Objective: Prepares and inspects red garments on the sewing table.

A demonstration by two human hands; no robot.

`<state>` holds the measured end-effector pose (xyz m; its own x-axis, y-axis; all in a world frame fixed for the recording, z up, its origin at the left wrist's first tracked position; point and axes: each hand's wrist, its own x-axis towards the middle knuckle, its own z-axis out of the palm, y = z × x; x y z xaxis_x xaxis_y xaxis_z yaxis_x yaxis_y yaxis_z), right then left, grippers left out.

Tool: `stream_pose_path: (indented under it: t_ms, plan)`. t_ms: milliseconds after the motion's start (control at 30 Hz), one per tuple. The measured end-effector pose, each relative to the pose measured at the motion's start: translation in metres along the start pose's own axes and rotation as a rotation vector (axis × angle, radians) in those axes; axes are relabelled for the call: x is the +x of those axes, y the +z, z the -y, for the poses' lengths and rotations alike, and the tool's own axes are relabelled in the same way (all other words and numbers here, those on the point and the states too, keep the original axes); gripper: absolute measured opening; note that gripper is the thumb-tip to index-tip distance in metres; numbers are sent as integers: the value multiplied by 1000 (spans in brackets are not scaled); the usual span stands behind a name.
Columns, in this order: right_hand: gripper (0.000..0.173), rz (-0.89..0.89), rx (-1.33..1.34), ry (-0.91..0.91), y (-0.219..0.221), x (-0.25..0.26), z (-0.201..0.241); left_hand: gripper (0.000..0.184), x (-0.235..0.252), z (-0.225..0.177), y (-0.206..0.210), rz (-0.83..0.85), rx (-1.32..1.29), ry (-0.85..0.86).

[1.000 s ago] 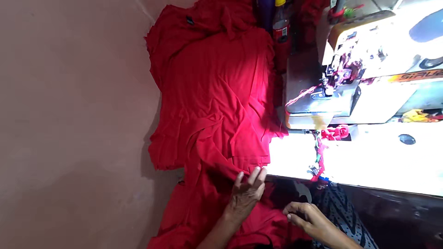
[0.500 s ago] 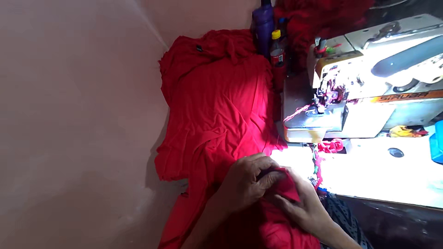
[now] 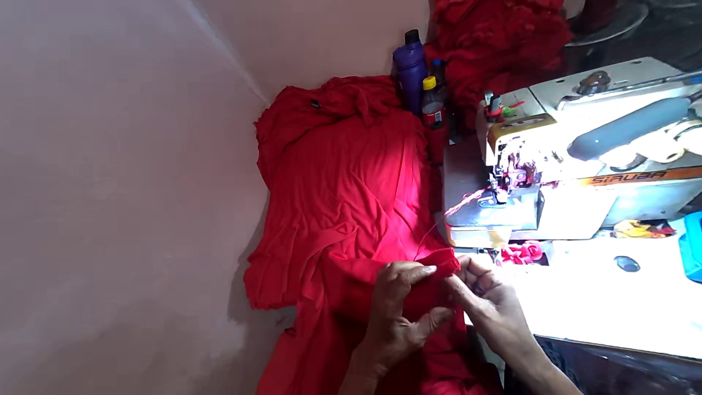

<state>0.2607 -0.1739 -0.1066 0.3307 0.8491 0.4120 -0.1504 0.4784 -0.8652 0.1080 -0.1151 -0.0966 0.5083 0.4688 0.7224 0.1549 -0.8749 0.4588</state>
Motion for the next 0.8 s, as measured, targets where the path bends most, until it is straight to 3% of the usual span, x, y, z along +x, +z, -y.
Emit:
stream_pose_path:
  t_ms: [133,300,500,800]
  plan:
    - [4,31,-37,-26,-2,-4,-5,21,12,-2,1,-37,-127,-76]
    - [5,75,-41,-24,-10,-12,-12,19,33,-6,-13,2,-291,-174]
    - [10,177,-78,9,-16,-21,-9,12,65,-27,-33,-11,-49,-284]
    - [12,182,0,54,-17,-23,-9,3,90,-22,-46,144,-139,-180]
